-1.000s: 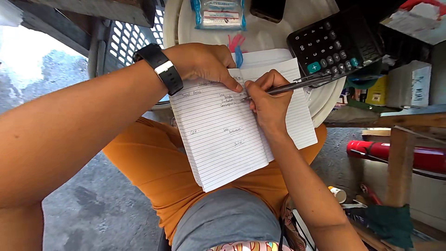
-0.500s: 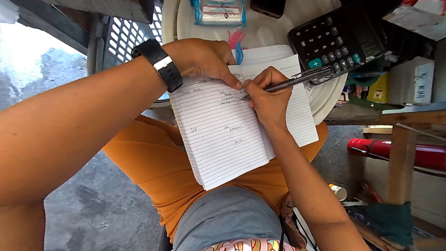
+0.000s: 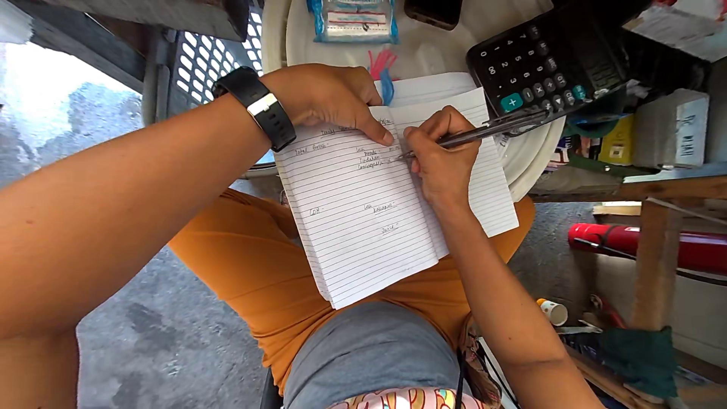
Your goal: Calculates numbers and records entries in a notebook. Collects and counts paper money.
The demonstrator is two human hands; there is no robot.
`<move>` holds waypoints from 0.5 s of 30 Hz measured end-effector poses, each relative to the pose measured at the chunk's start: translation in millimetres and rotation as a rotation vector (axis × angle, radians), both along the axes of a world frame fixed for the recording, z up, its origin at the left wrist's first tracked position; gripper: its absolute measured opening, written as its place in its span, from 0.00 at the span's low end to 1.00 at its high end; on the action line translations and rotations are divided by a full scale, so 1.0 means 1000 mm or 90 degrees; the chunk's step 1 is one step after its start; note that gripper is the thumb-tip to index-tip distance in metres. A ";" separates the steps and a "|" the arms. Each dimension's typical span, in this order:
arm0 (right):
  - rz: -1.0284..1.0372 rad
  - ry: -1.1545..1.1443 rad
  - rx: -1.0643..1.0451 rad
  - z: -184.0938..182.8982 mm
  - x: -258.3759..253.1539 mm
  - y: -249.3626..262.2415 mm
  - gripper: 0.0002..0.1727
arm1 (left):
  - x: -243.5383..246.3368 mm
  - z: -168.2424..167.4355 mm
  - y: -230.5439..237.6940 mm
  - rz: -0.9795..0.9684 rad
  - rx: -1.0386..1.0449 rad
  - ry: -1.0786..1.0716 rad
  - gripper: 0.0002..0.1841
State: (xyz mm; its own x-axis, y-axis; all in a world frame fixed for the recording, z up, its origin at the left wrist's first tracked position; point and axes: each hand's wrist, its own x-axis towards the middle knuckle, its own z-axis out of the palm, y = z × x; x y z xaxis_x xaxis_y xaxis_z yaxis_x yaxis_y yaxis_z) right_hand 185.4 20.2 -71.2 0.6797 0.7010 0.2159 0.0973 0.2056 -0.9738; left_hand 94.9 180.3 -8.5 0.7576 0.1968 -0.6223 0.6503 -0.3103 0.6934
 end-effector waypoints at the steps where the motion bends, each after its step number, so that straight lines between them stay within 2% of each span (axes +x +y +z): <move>1: 0.005 -0.005 -0.002 0.000 -0.001 0.000 0.20 | 0.000 -0.001 0.000 0.000 0.003 0.001 0.12; 15: -0.009 -0.002 -0.013 0.001 -0.002 0.001 0.20 | 0.001 -0.001 -0.001 0.013 -0.004 0.004 0.12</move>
